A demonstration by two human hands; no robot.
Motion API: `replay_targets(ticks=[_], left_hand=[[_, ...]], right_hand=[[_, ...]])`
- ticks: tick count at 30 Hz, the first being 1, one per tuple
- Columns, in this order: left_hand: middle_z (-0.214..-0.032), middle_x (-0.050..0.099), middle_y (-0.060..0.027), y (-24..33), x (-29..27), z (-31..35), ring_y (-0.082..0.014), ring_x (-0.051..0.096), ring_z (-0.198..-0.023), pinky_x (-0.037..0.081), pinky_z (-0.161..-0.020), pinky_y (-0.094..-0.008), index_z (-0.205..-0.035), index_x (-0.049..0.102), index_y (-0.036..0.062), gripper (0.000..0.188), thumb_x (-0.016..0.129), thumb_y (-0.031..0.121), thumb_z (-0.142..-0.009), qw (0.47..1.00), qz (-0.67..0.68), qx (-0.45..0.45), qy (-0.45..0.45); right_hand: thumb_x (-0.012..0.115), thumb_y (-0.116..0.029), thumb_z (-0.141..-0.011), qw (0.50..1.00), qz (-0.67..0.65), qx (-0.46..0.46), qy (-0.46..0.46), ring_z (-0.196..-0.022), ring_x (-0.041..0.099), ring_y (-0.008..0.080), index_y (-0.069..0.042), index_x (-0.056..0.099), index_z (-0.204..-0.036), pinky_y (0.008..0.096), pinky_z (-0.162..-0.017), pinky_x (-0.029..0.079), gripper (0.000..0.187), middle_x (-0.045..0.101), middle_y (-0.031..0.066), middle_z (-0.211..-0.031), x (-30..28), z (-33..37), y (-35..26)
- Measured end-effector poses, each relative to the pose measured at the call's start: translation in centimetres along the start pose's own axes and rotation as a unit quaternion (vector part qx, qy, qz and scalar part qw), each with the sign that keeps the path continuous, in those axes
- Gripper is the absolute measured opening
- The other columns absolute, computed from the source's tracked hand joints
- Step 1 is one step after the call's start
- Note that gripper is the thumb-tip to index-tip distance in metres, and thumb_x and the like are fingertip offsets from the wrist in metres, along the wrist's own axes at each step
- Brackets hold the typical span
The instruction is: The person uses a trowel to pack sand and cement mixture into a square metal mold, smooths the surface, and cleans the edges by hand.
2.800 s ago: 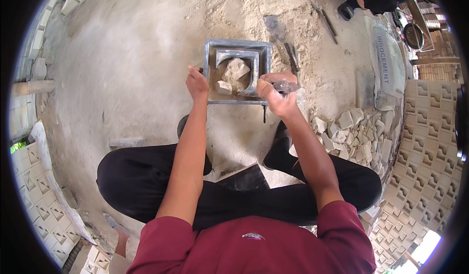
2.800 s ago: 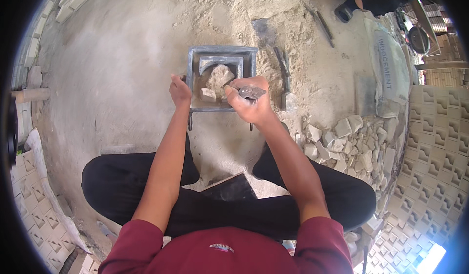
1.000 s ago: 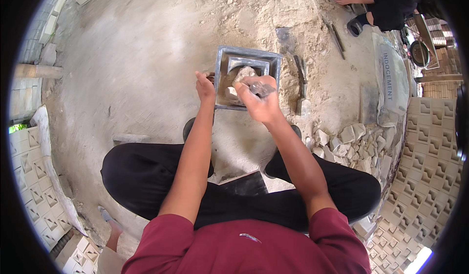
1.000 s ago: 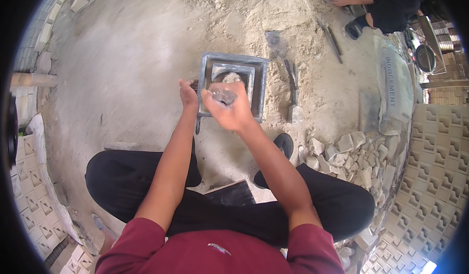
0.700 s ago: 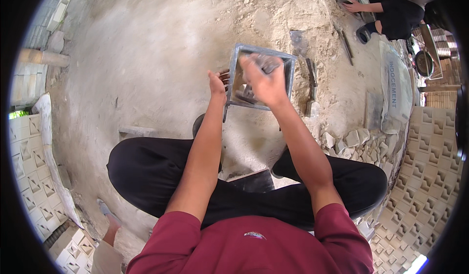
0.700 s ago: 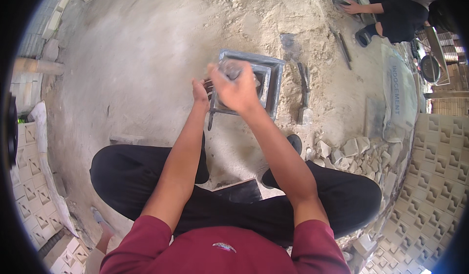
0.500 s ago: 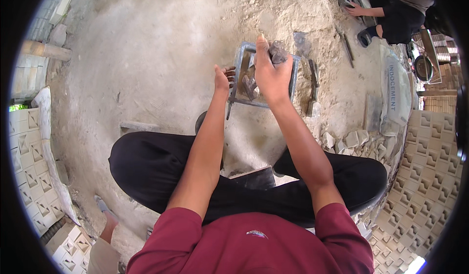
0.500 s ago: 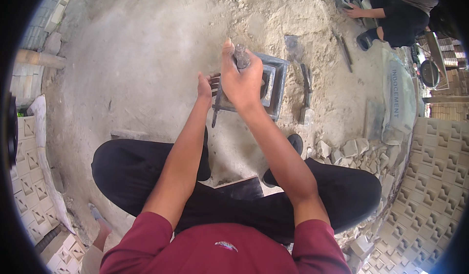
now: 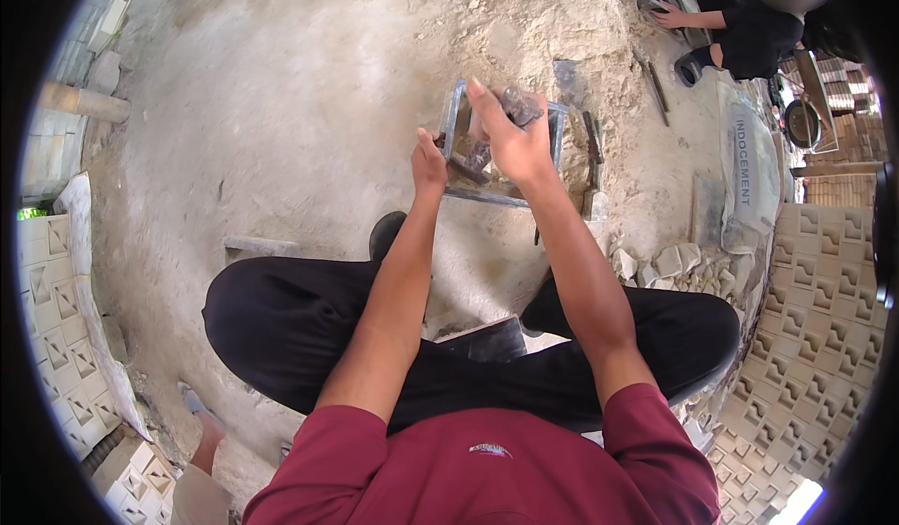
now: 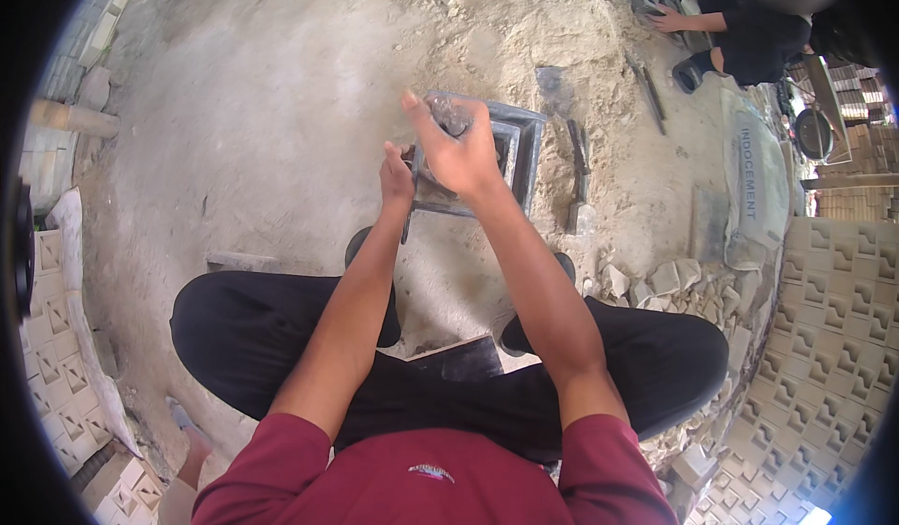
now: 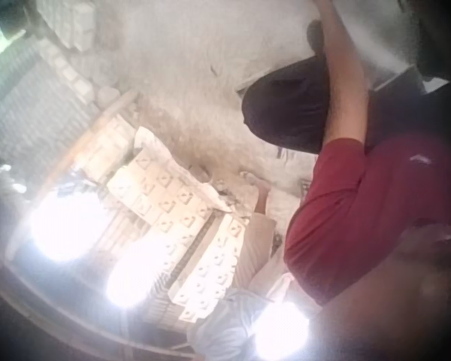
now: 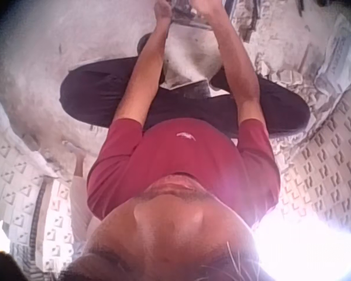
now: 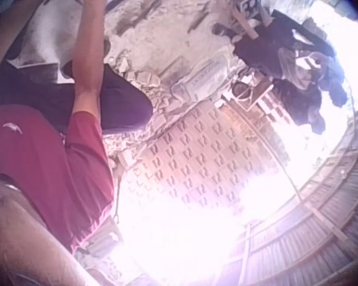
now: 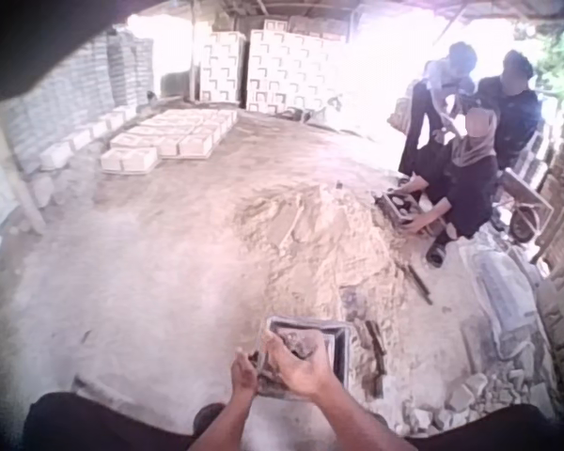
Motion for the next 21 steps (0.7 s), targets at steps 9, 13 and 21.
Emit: replay_targets(ticks=[9,13,21], left_hand=[[-0.078,0.066,-0.0175,1.0,-1.2,0.0,-0.0304,0.063,-0.076,0.046,-0.074,-0.0391,-0.090,0.066,-0.0055,0.067,0.022,0.044,-0.100,0.997,-0.030,0.046,0.047],[-0.074,0.065,-0.0150,0.1,-1.2,-0.3,-0.0270,0.061,-0.072,0.046,-0.071,-0.0368,-0.089,0.067,-0.0050,0.066,0.022,0.042,-0.100,0.997,0.010,0.033,0.066],[-0.072,0.064,-0.0118,-0.6,-1.4,-0.5,-0.0211,0.058,-0.068,0.045,-0.068,-0.0330,-0.085,0.065,-0.0051,0.064,0.022,0.039,-0.100,0.994,0.084,0.002,0.076]], right_hand=[[0.065,-0.011,-0.087,0.985,0.050,-0.010,-0.165,-0.055,0.042,0.0030,-0.001,0.058,-0.066,0.0254,-0.048,0.035,0.025,0.050,-0.0044,-0.056,1.0,1.2,-0.7],[0.061,-0.011,-0.090,0.996,0.013,-0.053,-0.076,-0.054,0.039,0.0024,-0.001,0.056,-0.064,0.0246,-0.047,0.032,0.028,0.048,-0.0046,-0.056,0.7,1.0,-2.5],[0.054,-0.021,-0.098,0.988,0.018,-0.095,0.117,-0.051,0.033,0.0009,-0.007,0.046,-0.060,0.0231,-0.045,0.025,0.041,0.040,-0.0075,-0.054,0.9,0.7,-2.4]])
Point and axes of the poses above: each hand's wrist, its own z-axis away from the middle knuckle, its own x-axis out of the palm, y = z × x, the point moved 6 cm from there along -z, towards the middle knuckle
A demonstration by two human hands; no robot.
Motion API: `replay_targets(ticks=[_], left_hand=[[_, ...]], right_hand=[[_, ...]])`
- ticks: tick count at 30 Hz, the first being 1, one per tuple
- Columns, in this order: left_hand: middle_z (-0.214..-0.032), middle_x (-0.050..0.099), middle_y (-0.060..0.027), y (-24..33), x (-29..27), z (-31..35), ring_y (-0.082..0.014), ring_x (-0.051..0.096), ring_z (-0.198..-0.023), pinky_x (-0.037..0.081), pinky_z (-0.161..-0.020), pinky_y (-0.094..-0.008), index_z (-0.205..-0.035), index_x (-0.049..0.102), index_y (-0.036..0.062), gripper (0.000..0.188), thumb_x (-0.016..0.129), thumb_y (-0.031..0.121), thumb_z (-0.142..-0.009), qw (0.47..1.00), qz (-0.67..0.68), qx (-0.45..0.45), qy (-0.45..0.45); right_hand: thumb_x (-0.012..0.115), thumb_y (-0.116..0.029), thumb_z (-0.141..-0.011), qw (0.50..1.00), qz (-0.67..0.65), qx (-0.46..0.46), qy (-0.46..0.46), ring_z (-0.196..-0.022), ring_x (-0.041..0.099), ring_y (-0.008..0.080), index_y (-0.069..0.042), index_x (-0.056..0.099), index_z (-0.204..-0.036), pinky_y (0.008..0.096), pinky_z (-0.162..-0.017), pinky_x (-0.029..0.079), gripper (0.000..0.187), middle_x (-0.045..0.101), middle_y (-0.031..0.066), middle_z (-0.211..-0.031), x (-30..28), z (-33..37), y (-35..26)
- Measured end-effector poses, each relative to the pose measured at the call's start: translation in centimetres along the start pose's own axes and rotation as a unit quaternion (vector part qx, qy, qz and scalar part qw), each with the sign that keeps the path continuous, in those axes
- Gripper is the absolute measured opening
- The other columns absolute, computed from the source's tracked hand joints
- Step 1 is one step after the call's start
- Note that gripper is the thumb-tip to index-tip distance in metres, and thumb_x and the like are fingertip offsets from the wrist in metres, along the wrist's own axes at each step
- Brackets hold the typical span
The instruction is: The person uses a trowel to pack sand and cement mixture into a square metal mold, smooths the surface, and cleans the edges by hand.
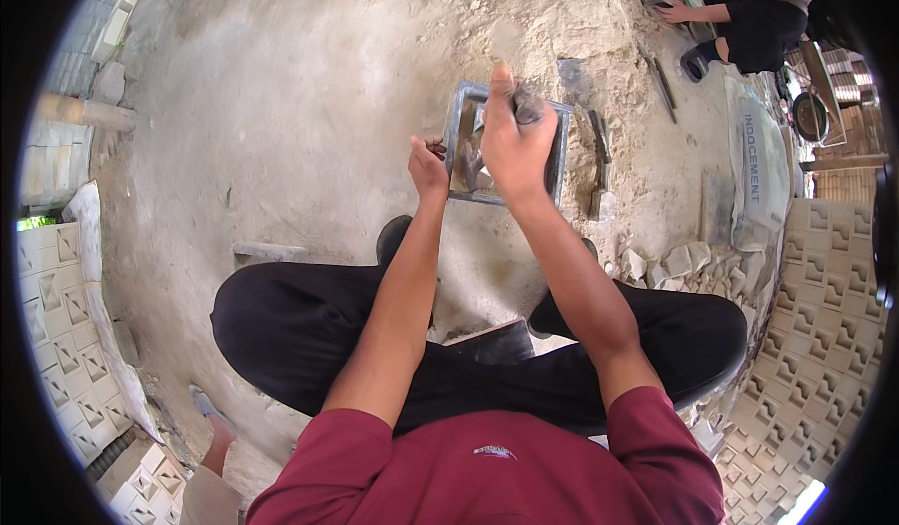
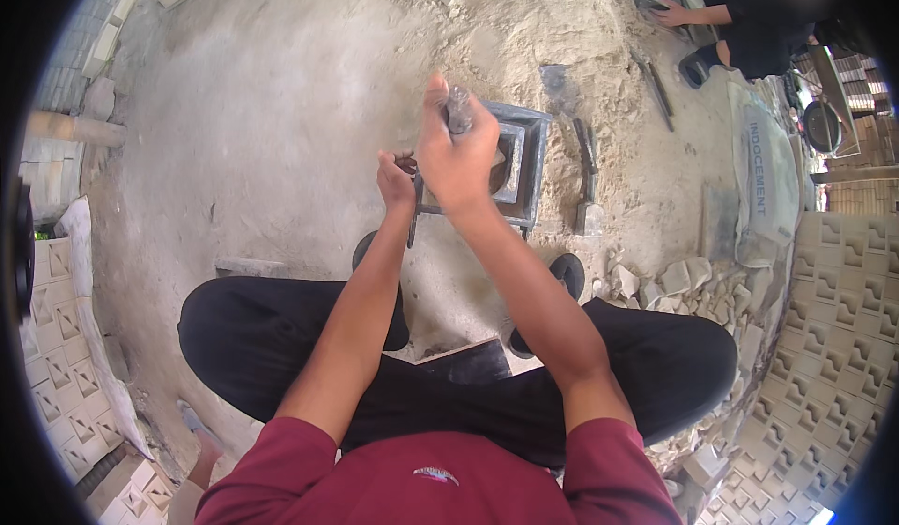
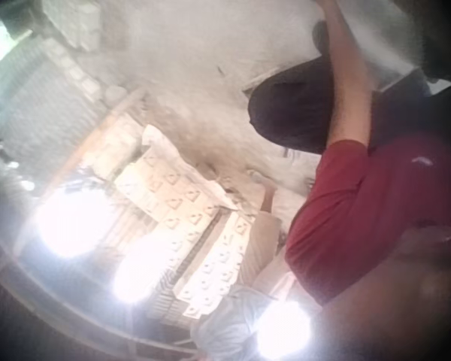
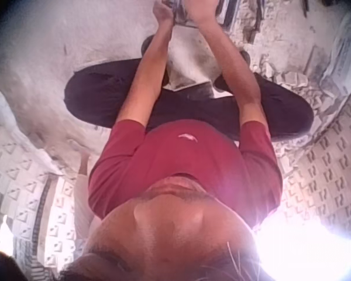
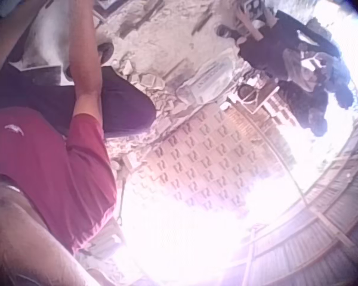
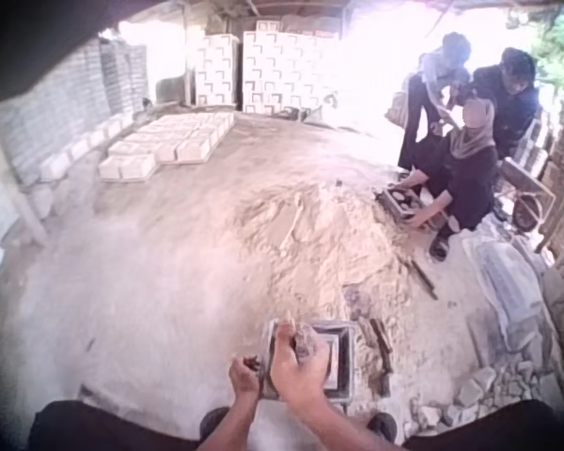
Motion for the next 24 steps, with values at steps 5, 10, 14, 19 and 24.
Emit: replay_targets(ticks=[5,10,14,19,24], left_hand=[[-0.071,0.062,-0.0092,-0.3,1.6,0.3,-0.0187,0.056,-0.068,0.045,-0.068,-0.0317,-0.089,0.066,-0.0050,0.069,0.017,0.044,-0.100,0.996,-0.046,-0.033,-0.062],[-0.073,0.062,-0.0069,-3.2,0.8,-1.5,-0.0173,0.054,-0.067,0.043,-0.067,-0.0304,-0.094,0.066,-0.0039,0.077,0.013,0.052,-0.099,0.987,0.047,-0.095,-0.123],[-0.077,0.063,-0.0040,-3.8,0.8,-2.1,-0.0163,0.053,-0.069,0.042,-0.070,-0.0290,-0.103,0.065,-0.0013,0.081,0.008,0.057,-0.098,0.990,-0.002,-0.074,-0.122],[-0.103,0.064,-0.0093,0.3,3.5,-2.5,-0.0194,0.055,-0.090,0.041,-0.083,-0.0304,-0.123,0.056,0.0025,0.081,0.005,0.060,-0.096,0.965,0.078,-0.163,-0.192],[-0.133,0.053,-0.0153,2.3,5.7,-3.2,-0.0244,0.050,-0.119,0.035,-0.101,-0.0342,-0.139,0.040,0.0019,0.088,0.003,0.066,-0.093,0.929,0.236,-0.189,-0.214]], right_hand=[[0.053,-0.022,-0.098,0.999,0.041,0.014,0.007,-0.059,0.036,-0.0001,-0.005,0.049,-0.069,0.0211,-0.049,0.027,0.034,0.044,-0.0078,-0.062,-0.2,1.7,3.0],[0.053,-0.021,-0.098,1.000,0.005,-0.023,0.008,-0.060,0.034,0.0006,-0.005,0.047,-0.073,0.0204,-0.050,0.027,0.031,0.040,-0.0076,-0.064,0.9,2.0,1.6],[0.051,-0.023,-0.099,1.000,0.003,-0.018,0.012,-0.058,0.033,0.0009,-0.007,0.046,-0.072,0.0207,-0.049,0.027,0.033,0.040,-0.0074,-0.063,0.7,1.4,2.5],[0.052,-0.024,-0.099,0.998,-0.058,-0.007,0.028,-0.058,0.033,0.0011,-0.007,0.046,-0.072,0.0206,-0.050,0.027,0.032,0.041,-0.0070,-0.064,0.0,-0.4,1.6],[0.054,-0.024,-0.098,0.998,-0.036,-0.010,0.042,-0.058,0.035,0.0023,-0.007,0.046,-0.071,0.0213,-0.051,0.029,0.033,0.044,-0.0054,-0.064,0.7,-2.1,4.2]])
Point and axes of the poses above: each hand's wrist, its own z-axis away from the middle knuckle, its own x-axis out of the palm, y = z × x, the point moved 6 cm from there along -z, towards the middle knuckle
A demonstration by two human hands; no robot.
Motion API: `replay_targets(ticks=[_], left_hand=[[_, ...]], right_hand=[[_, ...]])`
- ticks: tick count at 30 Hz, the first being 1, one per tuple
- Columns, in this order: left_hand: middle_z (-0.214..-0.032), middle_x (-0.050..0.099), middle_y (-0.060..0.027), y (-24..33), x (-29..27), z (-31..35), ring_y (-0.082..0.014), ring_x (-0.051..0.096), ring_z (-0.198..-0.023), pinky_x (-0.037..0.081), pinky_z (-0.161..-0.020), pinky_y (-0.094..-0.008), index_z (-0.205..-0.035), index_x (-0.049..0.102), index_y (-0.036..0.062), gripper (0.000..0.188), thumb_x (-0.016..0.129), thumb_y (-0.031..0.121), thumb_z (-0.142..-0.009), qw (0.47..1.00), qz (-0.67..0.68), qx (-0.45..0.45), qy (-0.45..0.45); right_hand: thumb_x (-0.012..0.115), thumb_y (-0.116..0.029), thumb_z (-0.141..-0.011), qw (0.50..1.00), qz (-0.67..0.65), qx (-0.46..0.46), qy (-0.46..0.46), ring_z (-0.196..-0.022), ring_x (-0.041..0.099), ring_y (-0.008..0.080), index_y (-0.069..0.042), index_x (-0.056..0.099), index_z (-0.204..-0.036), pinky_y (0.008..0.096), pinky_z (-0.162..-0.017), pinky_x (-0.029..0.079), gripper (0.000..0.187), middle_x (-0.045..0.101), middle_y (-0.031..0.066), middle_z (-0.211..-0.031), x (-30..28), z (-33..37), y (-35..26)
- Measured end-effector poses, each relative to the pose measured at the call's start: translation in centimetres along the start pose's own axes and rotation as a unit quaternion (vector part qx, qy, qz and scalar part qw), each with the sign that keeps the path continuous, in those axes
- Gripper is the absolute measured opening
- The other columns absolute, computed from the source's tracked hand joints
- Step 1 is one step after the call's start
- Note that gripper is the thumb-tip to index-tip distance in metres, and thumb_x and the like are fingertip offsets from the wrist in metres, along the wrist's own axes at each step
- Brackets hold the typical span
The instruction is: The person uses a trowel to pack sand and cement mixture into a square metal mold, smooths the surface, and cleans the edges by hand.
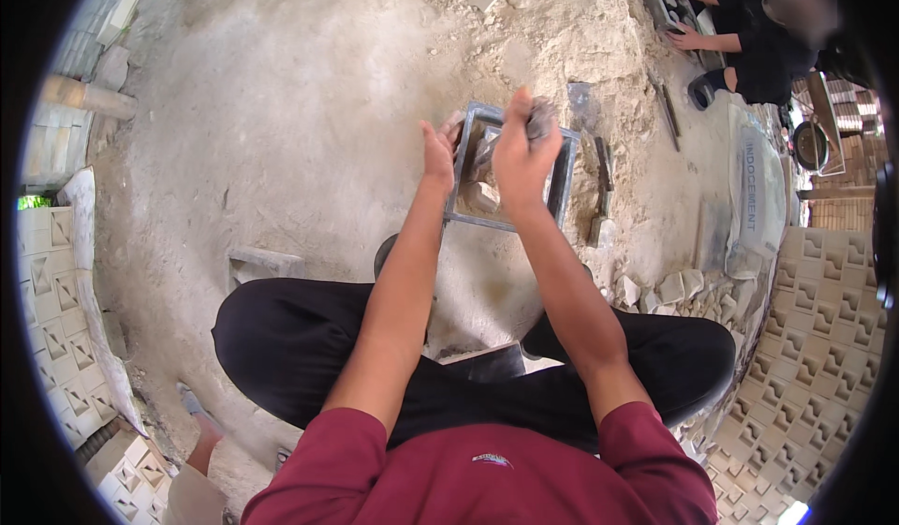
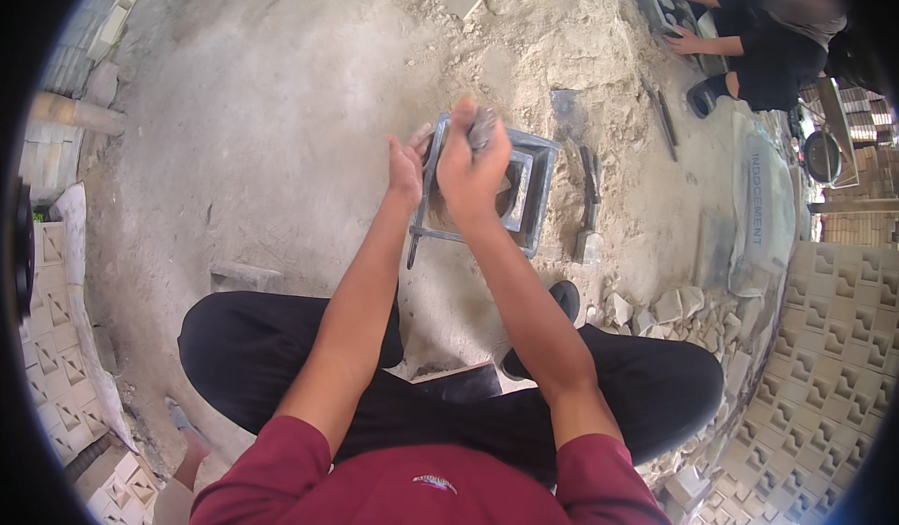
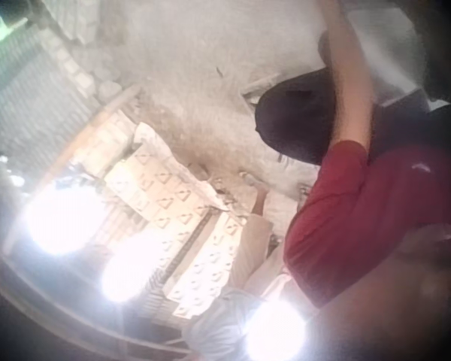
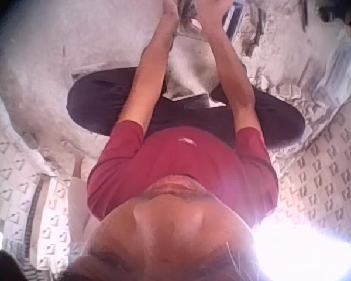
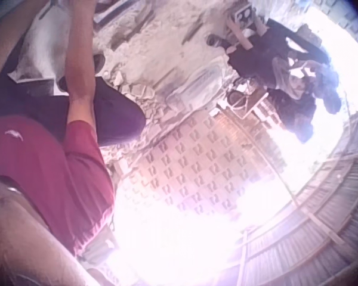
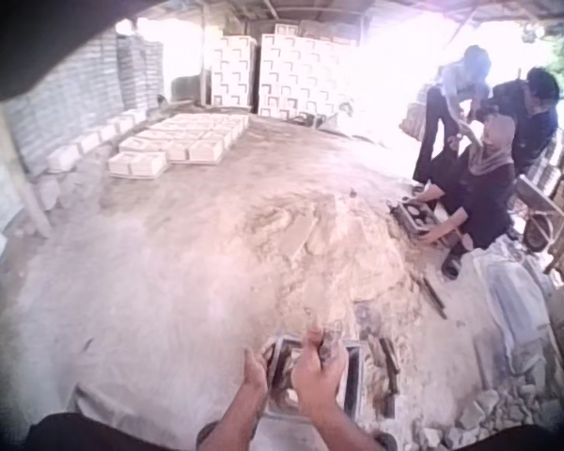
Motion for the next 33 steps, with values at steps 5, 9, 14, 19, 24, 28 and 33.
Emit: replay_targets(ticks=[5,9,14,19,24,28,33], left_hand=[[-0.138,0.048,-0.0171,-0.7,2.0,-0.6,-0.0265,0.046,-0.126,0.029,-0.109,-0.0357,-0.143,0.031,-0.0015,0.092,0.003,0.068,-0.091,0.998,-0.007,0.031,-0.049],[-0.132,0.053,-0.0184,-1.2,-0.7,-1.8,-0.0261,0.049,-0.122,0.032,-0.107,-0.0336,-0.137,0.039,-0.0063,0.087,0.005,0.062,-0.095,0.997,-0.009,0.077,-0.001],[-0.125,0.058,-0.0189,-1.8,-0.3,-1.3,-0.0253,0.054,-0.117,0.036,-0.104,-0.0325,-0.130,0.048,-0.0089,0.082,0.009,0.056,-0.099,0.987,-0.071,0.140,0.026],[-0.123,0.059,-0.0195,-0.7,-0.1,-1.2,-0.0253,0.055,-0.116,0.038,-0.103,-0.0321,-0.128,0.049,-0.0092,0.082,0.008,0.055,-0.099,0.992,-0.033,0.120,0.026],[-0.137,0.049,-0.0161,-0.7,0.4,0.5,-0.0267,0.048,-0.123,0.030,-0.108,-0.0329,-0.136,0.041,-0.0079,0.094,0.002,0.065,-0.093,1.000,0.007,0.021,-0.010],[-0.141,0.046,-0.0115,-1.7,-2.6,2.6,-0.0270,0.041,-0.130,0.025,-0.111,-0.0359,-0.141,0.040,0.0012,0.112,-0.004,0.083,-0.077,0.994,0.024,-0.091,-0.049],[-0.147,0.039,-0.0091,-2.1,-2.1,4.2,-0.0243,0.035,-0.135,0.021,-0.111,-0.0345,-0.144,0.036,0.0040,0.111,-0.005,0.083,-0.077,0.989,0.011,-0.138,-0.056]], right_hand=[[0.053,-0.026,-0.098,1.000,-0.002,-0.007,0.028,-0.057,0.035,0.0033,-0.007,0.044,-0.068,0.0220,-0.051,0.028,0.036,0.043,-0.0053,-0.061,-1.3,-2.2,0.2],[0.053,-0.025,-0.098,0.999,0.020,-0.019,-0.017,-0.056,0.034,0.0030,-0.007,0.045,-0.070,0.0226,-0.049,0.027,0.035,0.043,-0.0053,-0.062,1.5,-2.9,0.6],[0.053,-0.022,-0.098,0.995,0.078,-0.050,-0.027,-0.056,0.032,0.0029,-0.006,0.043,-0.067,0.0241,-0.048,0.025,0.036,0.038,-0.0058,-0.061,2.0,-3.6,0.1],[0.056,-0.017,-0.094,0.990,0.117,-0.056,-0.047,-0.057,0.038,0.0063,-0.002,0.044,-0.071,0.0274,-0.049,0.033,0.030,0.043,0.0014,-0.056,3.4,-4.9,-1.1],[0.055,-0.021,-0.096,0.992,0.109,-0.060,-0.028,-0.057,0.032,0.0039,-0.004,0.044,-0.066,0.0263,-0.048,0.027,0.037,0.037,-0.0054,-0.058,2.4,-4.8,0.0],[0.057,-0.019,-0.093,0.995,0.085,-0.022,-0.047,-0.057,0.035,0.0091,-0.001,0.045,-0.069,0.0317,-0.049,0.032,0.032,0.040,0.0031,-0.055,2.3,-3.2,-0.9],[0.058,-0.017,-0.093,0.993,0.080,-0.042,-0.080,-0.056,0.033,0.0090,-0.002,0.044,-0.069,0.0311,-0.048,0.031,0.031,0.039,0.0008,-0.055,2.6,-2.5,-0.4]])
Point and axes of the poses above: each hand's wrist, its own z-axis away from the middle knuckle, its own x-axis out of the palm, y = z × x, the point moved 6 cm from there along -z, towards the middle knuckle
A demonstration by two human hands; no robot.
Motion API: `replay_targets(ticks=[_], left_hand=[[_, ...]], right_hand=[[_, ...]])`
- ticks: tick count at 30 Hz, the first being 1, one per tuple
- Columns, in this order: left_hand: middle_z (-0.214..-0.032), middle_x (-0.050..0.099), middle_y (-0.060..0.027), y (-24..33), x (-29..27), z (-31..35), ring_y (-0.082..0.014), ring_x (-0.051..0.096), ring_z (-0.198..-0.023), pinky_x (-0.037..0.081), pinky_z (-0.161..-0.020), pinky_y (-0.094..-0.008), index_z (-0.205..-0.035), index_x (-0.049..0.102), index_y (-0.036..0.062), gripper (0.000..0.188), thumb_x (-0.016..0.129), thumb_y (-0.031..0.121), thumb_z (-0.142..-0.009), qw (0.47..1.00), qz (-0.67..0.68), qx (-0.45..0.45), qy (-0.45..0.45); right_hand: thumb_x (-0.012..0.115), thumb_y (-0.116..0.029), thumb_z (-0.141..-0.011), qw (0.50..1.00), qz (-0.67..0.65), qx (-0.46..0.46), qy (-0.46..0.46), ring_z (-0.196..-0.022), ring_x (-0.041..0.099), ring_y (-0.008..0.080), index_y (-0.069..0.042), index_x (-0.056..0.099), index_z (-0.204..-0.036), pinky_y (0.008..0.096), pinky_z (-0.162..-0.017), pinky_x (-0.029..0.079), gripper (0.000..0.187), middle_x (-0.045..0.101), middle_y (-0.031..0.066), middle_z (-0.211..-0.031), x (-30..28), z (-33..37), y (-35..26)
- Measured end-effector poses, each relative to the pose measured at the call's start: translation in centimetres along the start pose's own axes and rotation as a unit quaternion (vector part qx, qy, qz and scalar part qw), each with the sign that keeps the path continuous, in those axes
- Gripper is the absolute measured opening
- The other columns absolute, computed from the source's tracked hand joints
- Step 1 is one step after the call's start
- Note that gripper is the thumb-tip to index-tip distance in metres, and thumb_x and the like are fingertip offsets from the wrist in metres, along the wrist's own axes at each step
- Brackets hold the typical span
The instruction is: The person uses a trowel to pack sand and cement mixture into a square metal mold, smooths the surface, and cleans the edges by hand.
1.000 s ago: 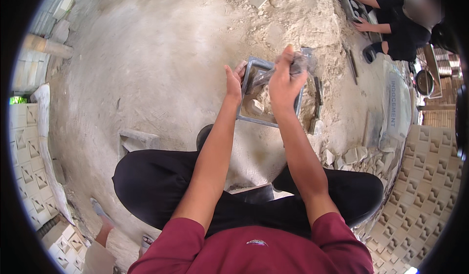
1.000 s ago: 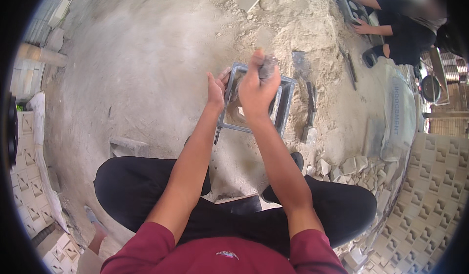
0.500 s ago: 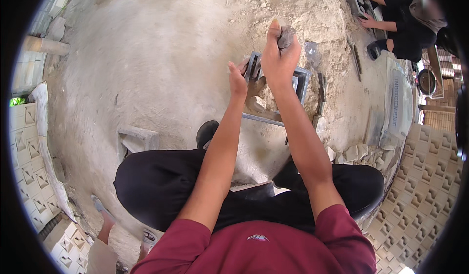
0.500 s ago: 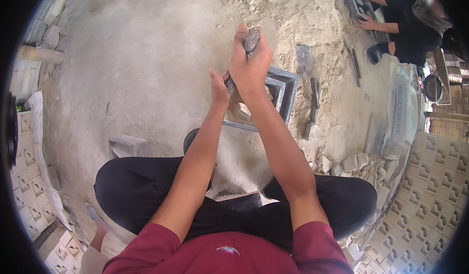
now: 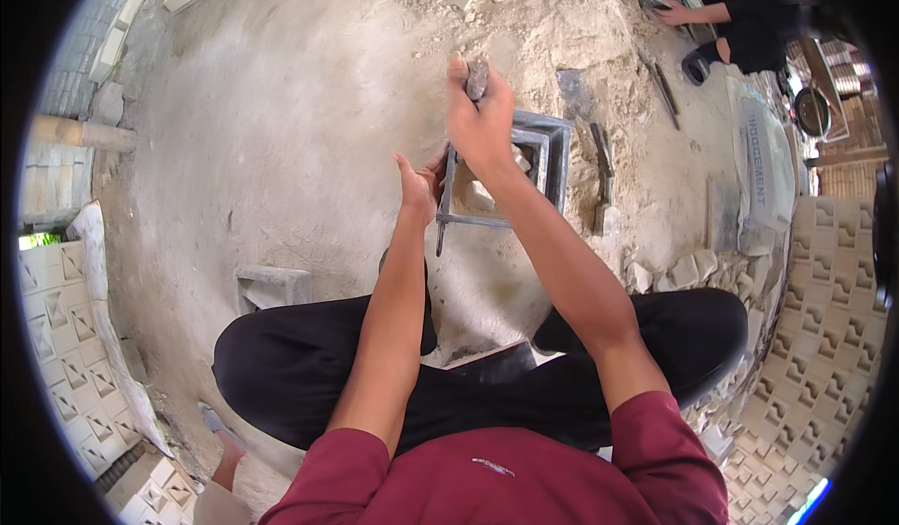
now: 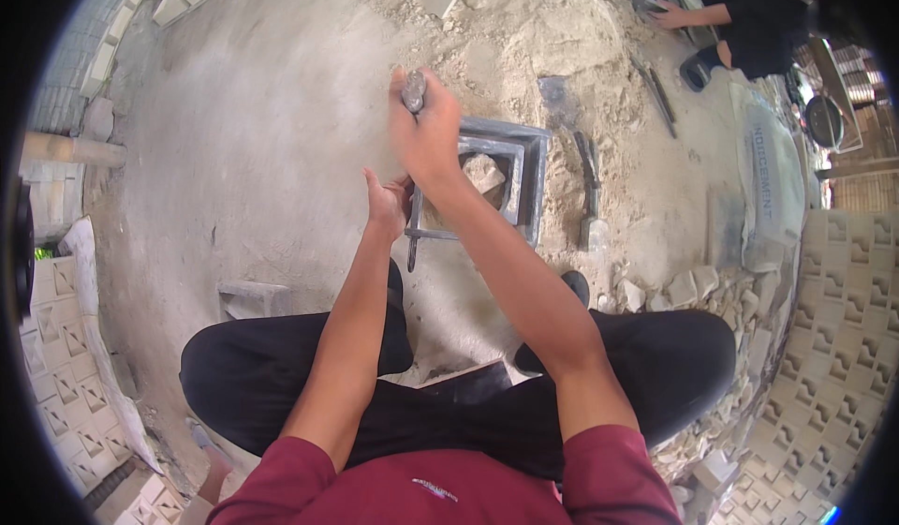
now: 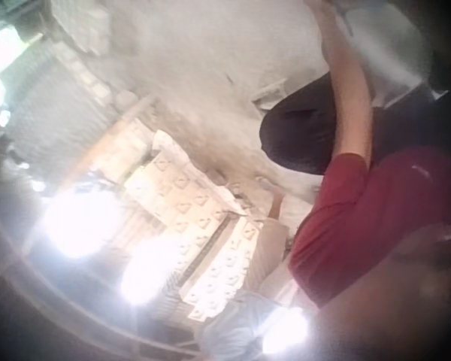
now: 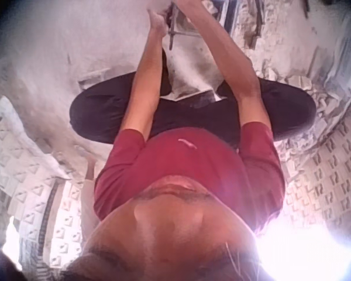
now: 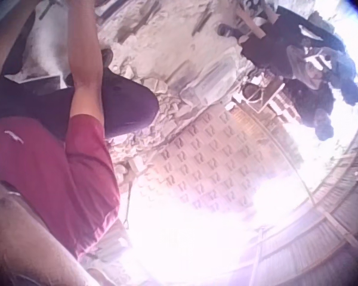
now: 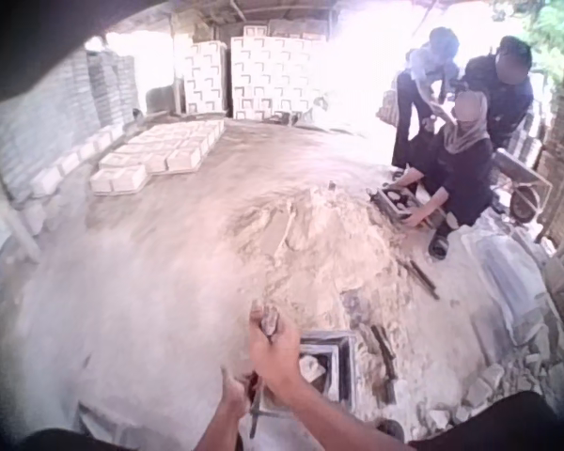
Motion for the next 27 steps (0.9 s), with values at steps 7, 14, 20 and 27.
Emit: replay_targets(ticks=[7,14,20,27], left_hand=[[-0.144,0.043,-0.0095,-0.9,-0.2,1.4,-0.0234,0.040,-0.131,0.024,-0.111,-0.0344,-0.143,0.036,0.0033,0.098,-0.001,0.074,-0.087,0.987,-0.140,0.076,0.037],[-0.119,0.062,-0.0185,-0.5,-2.0,1.8,-0.0287,0.057,-0.114,0.037,-0.103,-0.0353,-0.121,0.058,-0.0073,0.087,0.011,0.061,-0.096,0.916,-0.274,0.176,0.234],[-0.109,0.065,-0.0210,-0.9,-1.2,1.9,-0.0291,0.062,-0.105,0.041,-0.099,-0.0355,-0.110,0.062,-0.0123,0.088,0.012,0.059,-0.097,0.933,-0.113,0.213,0.267],[-0.107,0.066,-0.0200,-1.2,-3.1,1.3,-0.0289,0.062,-0.104,0.043,-0.098,-0.0356,-0.107,0.063,-0.0116,0.090,0.009,0.059,-0.097,0.951,-0.073,0.179,0.242]], right_hand=[[0.056,-0.018,-0.095,0.998,-0.050,0.045,0.002,-0.058,0.032,0.0088,-0.002,0.043,-0.069,0.0307,-0.050,0.032,0.033,0.038,0.0009,-0.056,-1.1,1.7,-0.2],[0.056,-0.019,-0.096,0.999,-0.016,0.011,-0.043,-0.060,0.035,0.0040,-0.004,0.046,-0.069,0.0260,-0.050,0.031,0.032,0.040,-0.0054,-0.061,-1.3,4.9,-0.6],[0.057,-0.016,-0.094,0.998,-0.037,0.044,-0.013,-0.057,0.034,0.0074,-0.002,0.047,-0.072,0.0287,-0.049,0.031,0.029,0.043,0.0010,-0.058,-2.8,5.8,-2.5],[0.057,-0.017,-0.095,0.985,-0.110,0.128,-0.030,-0.060,0.033,0.0024,-0.006,0.046,-0.069,0.0236,-0.051,0.031,0.031,0.040,-0.0067,-0.062,-2.5,7.0,-2.4]])
Point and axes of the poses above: each hand's wrist, its own z-axis away from the middle knuckle, its own x-axis out of the palm, y = z × x, the point moved 6 cm from there along -z, towards the middle knuckle
